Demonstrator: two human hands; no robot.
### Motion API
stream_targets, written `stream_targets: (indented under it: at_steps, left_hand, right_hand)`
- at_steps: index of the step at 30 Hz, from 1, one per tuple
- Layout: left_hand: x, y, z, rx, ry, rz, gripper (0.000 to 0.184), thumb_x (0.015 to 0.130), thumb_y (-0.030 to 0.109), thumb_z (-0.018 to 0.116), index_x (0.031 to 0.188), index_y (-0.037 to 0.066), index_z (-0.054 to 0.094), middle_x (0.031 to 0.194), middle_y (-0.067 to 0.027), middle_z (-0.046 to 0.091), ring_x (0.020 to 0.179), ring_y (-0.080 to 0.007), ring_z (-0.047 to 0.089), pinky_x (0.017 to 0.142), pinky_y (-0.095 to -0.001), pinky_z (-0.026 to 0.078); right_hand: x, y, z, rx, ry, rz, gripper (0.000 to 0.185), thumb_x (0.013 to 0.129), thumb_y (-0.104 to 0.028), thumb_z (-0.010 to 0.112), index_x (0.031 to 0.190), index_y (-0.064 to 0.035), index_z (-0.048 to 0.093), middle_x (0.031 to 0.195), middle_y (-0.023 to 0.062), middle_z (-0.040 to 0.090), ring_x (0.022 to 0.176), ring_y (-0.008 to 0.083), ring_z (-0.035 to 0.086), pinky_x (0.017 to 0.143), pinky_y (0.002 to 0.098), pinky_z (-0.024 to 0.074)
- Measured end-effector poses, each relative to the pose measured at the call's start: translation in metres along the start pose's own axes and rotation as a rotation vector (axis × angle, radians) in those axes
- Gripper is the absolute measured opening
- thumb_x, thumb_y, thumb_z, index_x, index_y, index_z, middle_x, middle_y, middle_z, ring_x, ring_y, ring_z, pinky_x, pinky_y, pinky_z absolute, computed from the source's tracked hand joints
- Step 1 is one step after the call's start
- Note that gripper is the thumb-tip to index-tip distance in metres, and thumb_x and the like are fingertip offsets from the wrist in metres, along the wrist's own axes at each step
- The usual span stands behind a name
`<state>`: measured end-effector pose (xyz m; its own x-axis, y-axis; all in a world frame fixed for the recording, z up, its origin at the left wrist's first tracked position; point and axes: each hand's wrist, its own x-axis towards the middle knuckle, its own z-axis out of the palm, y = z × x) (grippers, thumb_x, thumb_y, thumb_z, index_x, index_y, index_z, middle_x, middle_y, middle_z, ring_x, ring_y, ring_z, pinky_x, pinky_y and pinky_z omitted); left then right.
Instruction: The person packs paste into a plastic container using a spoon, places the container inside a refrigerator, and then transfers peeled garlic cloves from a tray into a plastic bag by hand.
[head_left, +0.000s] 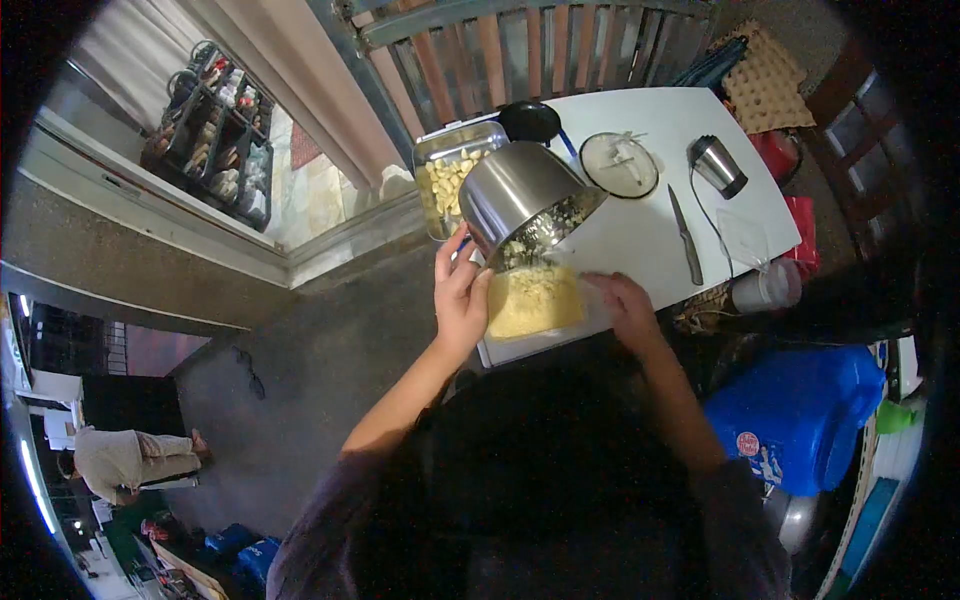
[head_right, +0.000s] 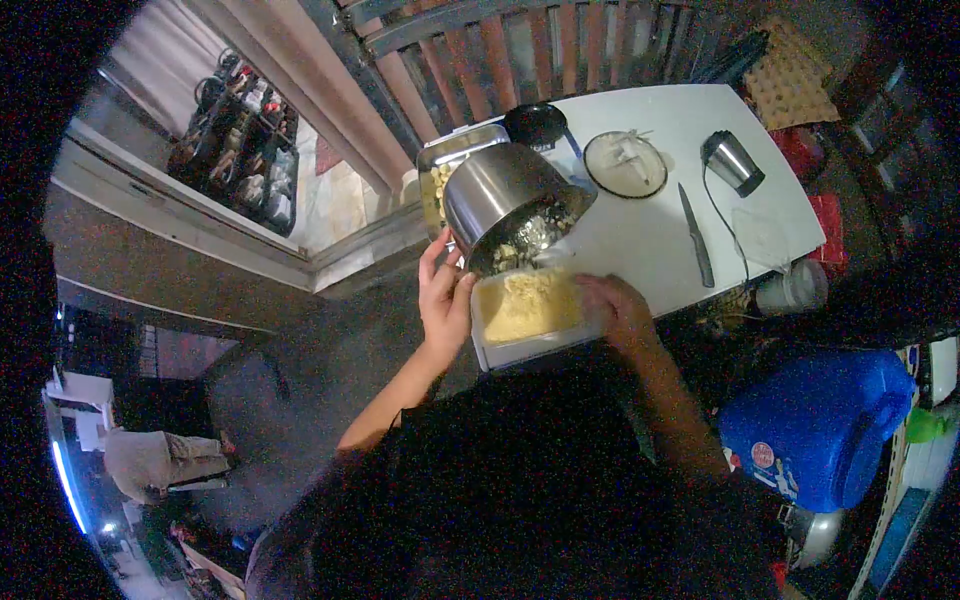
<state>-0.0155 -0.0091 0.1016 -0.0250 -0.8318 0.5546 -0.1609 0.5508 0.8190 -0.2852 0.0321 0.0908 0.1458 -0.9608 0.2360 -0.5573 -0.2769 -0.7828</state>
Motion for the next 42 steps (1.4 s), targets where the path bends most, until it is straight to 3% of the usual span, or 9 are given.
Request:
stream_targets:
  at_steps: [4,7,10,14,19,27,33,39,42]
  left_hand:
    - [0.003,0.007,0.004,0.052,-0.032,-0.023,0.022,0.088,-0.006,0.056,0.070,-0.005,0.044,0.144,-0.0224,0.035,0.132,-0.0399,0.044,0.105,-0.0420,0.040]
    - [0.002,0.005,0.007,0.035,-0.022,0.035,0.020,0.088,-0.006,0.056,0.071,-0.005,0.044,0.143,-0.0227,0.036,0.131,-0.0392,0.045,0.106,-0.0409,0.040]
    - [0.003,0.006,0.007,0.021,-0.001,0.025,0.020,0.088,-0.006,0.056,0.072,-0.005,0.045,0.142,-0.0232,0.037,0.129,-0.0381,0.047,0.106,-0.0409,0.040]
    - [0.003,0.003,0.004,0.070,0.012,0.005,0.020,0.088,-0.004,0.057,0.072,-0.005,0.045,0.140,-0.0235,0.039,0.125,-0.0354,0.049,0.107,-0.0420,0.039]
    - [0.011,0.013,-0.001,0.161,0.006,0.007,0.016,0.086,-0.005,0.058,0.074,-0.005,0.048,0.139,-0.0219,0.041,0.126,-0.0355,0.050,0.105,-0.0431,0.043]
    - [0.019,0.035,0.003,0.186,-0.011,0.008,0.021,0.086,-0.003,0.060,0.071,-0.004,0.044,0.138,-0.0216,0.044,0.123,-0.0376,0.051,0.100,-0.0424,0.043]
    - [0.018,0.041,0.000,0.252,0.025,-0.014,0.020,0.085,-0.004,0.061,0.074,-0.004,0.045,0.136,-0.0193,0.047,0.115,-0.0349,0.054,0.096,-0.0391,0.045]
    - [0.023,0.041,-0.007,0.331,0.056,-0.087,0.014,0.086,0.002,0.061,0.077,-0.003,0.051,0.132,-0.0246,0.047,0.114,-0.0435,0.055,0.091,-0.0424,0.048]
    - [0.025,0.043,-0.008,0.388,0.065,-0.092,0.016,0.085,0.000,0.063,0.078,-0.002,0.050,0.130,-0.0199,0.049,0.101,-0.0307,0.058,0.080,-0.0360,0.051]
  right_hand:
    - [0.044,-0.022,0.001,-0.109,0.112,0.025,0.036,0.091,-0.006,0.052,0.124,-0.0145,0.063,0.089,0.0159,0.061,0.086,0.0330,0.061,0.079,0.0411,0.0491]
    - [0.063,-0.010,0.025,-0.116,0.234,-0.025,0.042,0.088,-0.001,0.052,0.125,-0.0165,0.063,0.087,0.0160,0.060,0.083,0.0335,0.060,0.077,0.0405,0.0491]
    - [0.053,0.000,0.032,-0.122,0.167,0.005,0.036,0.092,-0.001,0.049,0.123,-0.0128,0.064,0.080,0.0106,0.057,0.074,0.0269,0.056,0.073,0.0352,0.0472]
    - [0.020,0.022,0.031,0.040,0.072,-0.048,0.033,0.091,0.000,0.049,0.118,-0.0081,0.066,0.079,0.0104,0.056,0.073,0.0254,0.055,0.072,0.0330,0.0463]
    - [-0.004,0.009,-0.005,-0.033,-0.052,-0.101,0.032,0.089,0.001,0.051,0.116,-0.0054,0.066,0.078,0.0095,0.055,0.071,0.0224,0.054,0.069,0.0302,0.0445]
    - [0.046,-0.025,-0.011,-0.299,0.211,-0.026,0.034,0.089,0.001,0.050,0.118,-0.0080,0.065,0.081,0.0146,0.057,0.072,0.0281,0.055,0.071,0.0344,0.0470]
    - [0.003,-0.001,-0.001,-0.261,0.075,-0.069,0.032,0.092,-0.004,0.049,0.119,-0.0085,0.065,0.079,0.0156,0.054,0.073,0.0323,0.055,0.069,0.0390,0.0457]
    - [-0.007,-0.038,-0.025,-0.389,0.022,-0.028,0.037,0.090,-0.001,0.049,0.122,-0.0115,0.064,0.078,0.0144,0.051,0.074,0.0332,0.055,0.068,0.0391,0.0448]
    - [0.017,-0.059,-0.030,-0.455,0.146,-0.146,0.044,0.088,0.001,0.050,0.127,-0.0147,0.062,0.081,0.0140,0.049,0.073,0.0319,0.055,0.067,0.0396,0.0452]
